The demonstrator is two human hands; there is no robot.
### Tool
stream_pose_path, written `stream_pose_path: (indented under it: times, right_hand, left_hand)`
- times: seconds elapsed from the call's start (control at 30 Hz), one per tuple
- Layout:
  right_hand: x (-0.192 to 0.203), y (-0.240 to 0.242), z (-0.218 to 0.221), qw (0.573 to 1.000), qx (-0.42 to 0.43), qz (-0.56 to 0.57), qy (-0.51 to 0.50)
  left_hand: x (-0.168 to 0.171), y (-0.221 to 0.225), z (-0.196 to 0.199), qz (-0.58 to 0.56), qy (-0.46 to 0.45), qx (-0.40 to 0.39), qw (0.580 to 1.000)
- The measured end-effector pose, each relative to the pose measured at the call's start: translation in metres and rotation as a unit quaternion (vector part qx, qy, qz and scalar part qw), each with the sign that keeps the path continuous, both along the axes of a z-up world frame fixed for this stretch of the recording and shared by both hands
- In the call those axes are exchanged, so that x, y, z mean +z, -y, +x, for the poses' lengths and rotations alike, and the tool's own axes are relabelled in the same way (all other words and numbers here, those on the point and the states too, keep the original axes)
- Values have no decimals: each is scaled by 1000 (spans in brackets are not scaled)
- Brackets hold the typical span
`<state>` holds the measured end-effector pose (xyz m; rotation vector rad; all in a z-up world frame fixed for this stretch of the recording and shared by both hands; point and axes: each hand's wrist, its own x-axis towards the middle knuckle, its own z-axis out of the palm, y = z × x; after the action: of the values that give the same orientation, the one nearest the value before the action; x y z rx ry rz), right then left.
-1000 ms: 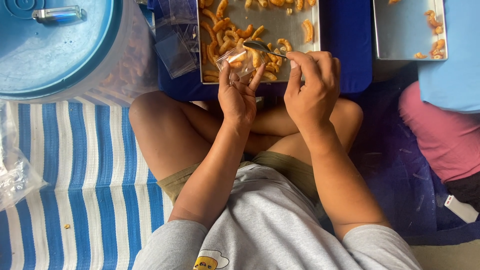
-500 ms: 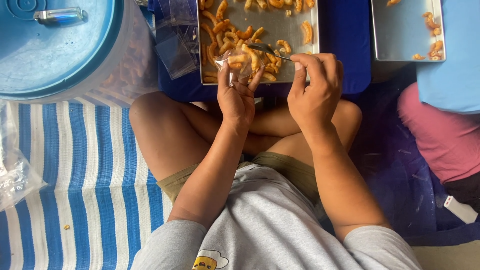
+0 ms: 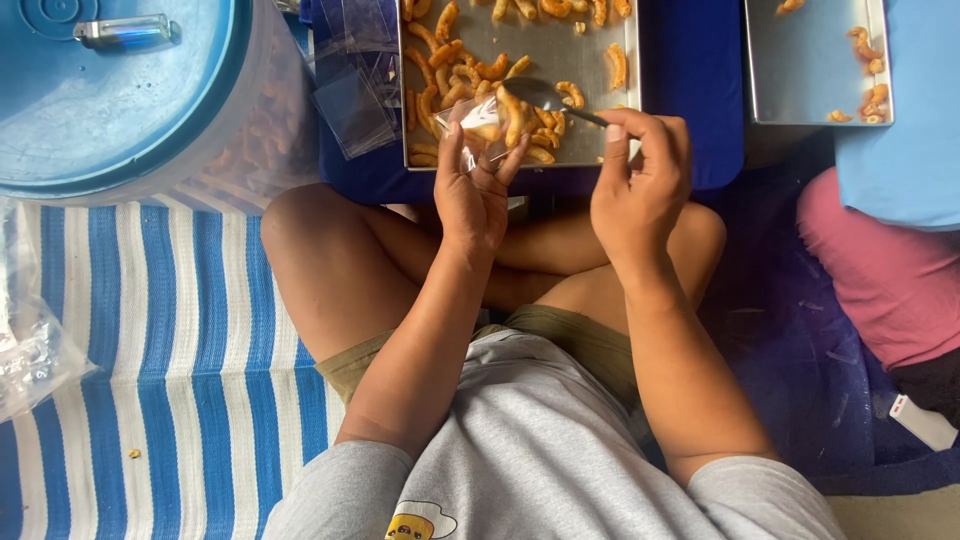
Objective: A person is sitting on the floor and using a spoon to fill small plastic bags with macaroni-shaped snacks from a metal tray.
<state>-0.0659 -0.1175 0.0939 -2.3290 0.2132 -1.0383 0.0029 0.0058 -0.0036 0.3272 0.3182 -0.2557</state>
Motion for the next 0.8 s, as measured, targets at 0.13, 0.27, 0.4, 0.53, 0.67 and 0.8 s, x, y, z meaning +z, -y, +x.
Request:
stream_pose_path:
  times: [0.13, 0.27, 0.4, 0.53, 0.67, 0.8]
  right_hand:
    - [-3, 6, -4, 1000, 15, 10, -20]
    - [0, 7, -5, 999, 26, -6, -43]
    - [3, 9, -3, 996, 59, -45, -45]
    - [-1, 3, 4, 994, 76, -69, -41]
    - [-5, 11, 10, 990, 71, -124, -9]
    - [19, 12, 7, 983, 51, -175, 7]
  left_hand:
    - [-3, -3, 2, -46, -28, -15, 998]
    - [4, -1, 0, -18, -29, -32, 999]
    - [0, 2, 1, 4, -27, -53, 998]
    - [4, 3, -2, 1, -14, -59, 998]
    - [-25, 5, 5, 0, 4, -67, 998]
    - [1, -5, 8, 0, 7, -96, 995]
